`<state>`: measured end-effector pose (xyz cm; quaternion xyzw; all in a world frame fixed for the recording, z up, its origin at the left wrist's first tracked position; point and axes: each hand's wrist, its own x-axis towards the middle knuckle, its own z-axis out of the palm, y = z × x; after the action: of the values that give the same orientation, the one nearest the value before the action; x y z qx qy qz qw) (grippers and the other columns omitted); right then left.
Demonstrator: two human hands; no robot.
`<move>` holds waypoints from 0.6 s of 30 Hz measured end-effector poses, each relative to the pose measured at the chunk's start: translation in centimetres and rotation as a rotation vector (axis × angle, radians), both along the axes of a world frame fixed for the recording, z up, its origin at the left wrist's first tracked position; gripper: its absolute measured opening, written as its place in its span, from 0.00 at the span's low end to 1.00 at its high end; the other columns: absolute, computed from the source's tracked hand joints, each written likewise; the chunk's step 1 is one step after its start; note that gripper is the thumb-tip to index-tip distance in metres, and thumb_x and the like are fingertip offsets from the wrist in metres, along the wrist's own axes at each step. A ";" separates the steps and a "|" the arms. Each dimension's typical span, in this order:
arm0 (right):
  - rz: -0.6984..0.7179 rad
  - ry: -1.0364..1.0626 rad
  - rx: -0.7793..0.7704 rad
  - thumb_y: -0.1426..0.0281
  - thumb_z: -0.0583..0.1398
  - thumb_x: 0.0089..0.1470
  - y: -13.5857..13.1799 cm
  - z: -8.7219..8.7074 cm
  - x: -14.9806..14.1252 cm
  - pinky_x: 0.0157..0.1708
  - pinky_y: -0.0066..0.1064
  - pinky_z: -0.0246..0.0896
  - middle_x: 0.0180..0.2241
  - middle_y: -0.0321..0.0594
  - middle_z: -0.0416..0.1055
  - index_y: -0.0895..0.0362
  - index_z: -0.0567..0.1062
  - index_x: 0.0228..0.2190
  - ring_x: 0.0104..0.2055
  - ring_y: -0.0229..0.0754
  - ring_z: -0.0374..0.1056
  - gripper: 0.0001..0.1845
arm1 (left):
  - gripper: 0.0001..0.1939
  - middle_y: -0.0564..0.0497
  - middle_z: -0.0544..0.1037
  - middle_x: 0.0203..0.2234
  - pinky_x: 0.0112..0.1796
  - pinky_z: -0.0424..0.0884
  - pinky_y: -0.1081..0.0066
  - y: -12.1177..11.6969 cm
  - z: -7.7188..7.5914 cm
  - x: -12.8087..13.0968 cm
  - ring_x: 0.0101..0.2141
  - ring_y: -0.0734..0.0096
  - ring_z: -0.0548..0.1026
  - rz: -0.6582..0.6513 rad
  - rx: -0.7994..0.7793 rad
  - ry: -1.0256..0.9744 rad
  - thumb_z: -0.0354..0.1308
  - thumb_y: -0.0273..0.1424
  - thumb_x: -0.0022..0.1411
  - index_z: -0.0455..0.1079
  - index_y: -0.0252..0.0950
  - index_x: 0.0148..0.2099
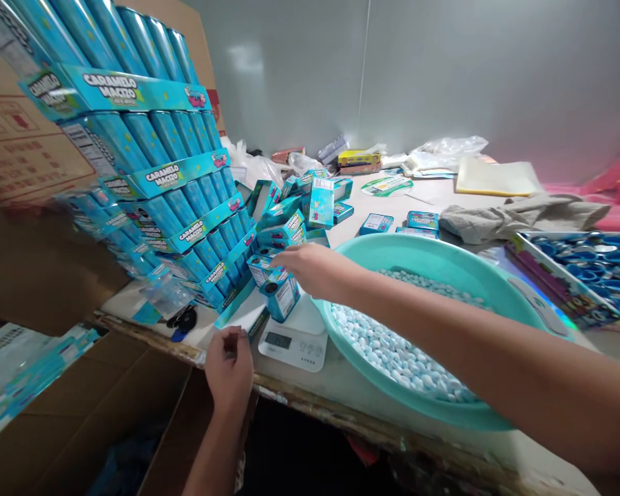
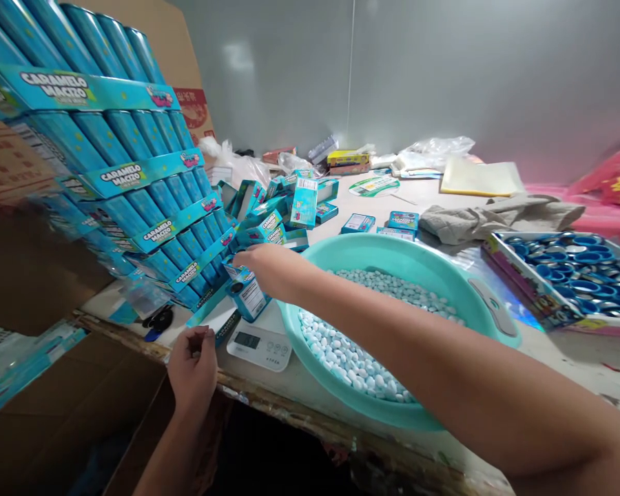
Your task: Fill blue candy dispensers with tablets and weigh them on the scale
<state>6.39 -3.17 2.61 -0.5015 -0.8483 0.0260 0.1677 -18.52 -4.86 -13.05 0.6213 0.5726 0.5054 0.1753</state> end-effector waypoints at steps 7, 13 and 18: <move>-0.382 -0.294 -0.196 0.84 0.61 0.54 1.0 0.6 4.3 0.29 0.35 0.61 0.35 0.49 0.74 0.63 0.80 0.40 0.35 0.53 0.71 0.13 | 0.12 0.53 0.76 0.30 0.37 0.68 0.70 -0.1 0.3 0.0 0.32 0.68 0.73 0.028 0.005 0.055 0.58 0.41 0.63 0.72 0.37 0.40; -0.409 -0.327 -0.235 0.83 0.62 0.53 1.3 0.1 4.4 0.30 0.32 0.61 0.36 0.47 0.73 0.63 0.79 0.39 0.36 0.50 0.70 0.11 | 0.12 0.51 0.76 0.32 0.38 0.69 0.69 -0.1 0.3 0.0 0.34 0.67 0.74 0.047 0.020 0.060 0.58 0.41 0.63 0.72 0.37 0.41; -0.380 -0.335 -0.275 0.83 0.62 0.55 1.2 0.5 5.0 0.32 0.33 0.61 0.43 0.50 0.72 0.63 0.79 0.45 0.39 0.50 0.70 0.16 | 0.12 0.51 0.77 0.31 0.37 0.69 0.69 0.1 -0.2 -0.1 0.33 0.66 0.74 0.057 0.034 0.068 0.59 0.40 0.62 0.73 0.37 0.41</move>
<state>11.39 -1.97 3.09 -0.6667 -0.7437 0.0256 -0.0424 -18.62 -4.77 -13.29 0.6245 0.5868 0.4985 0.1307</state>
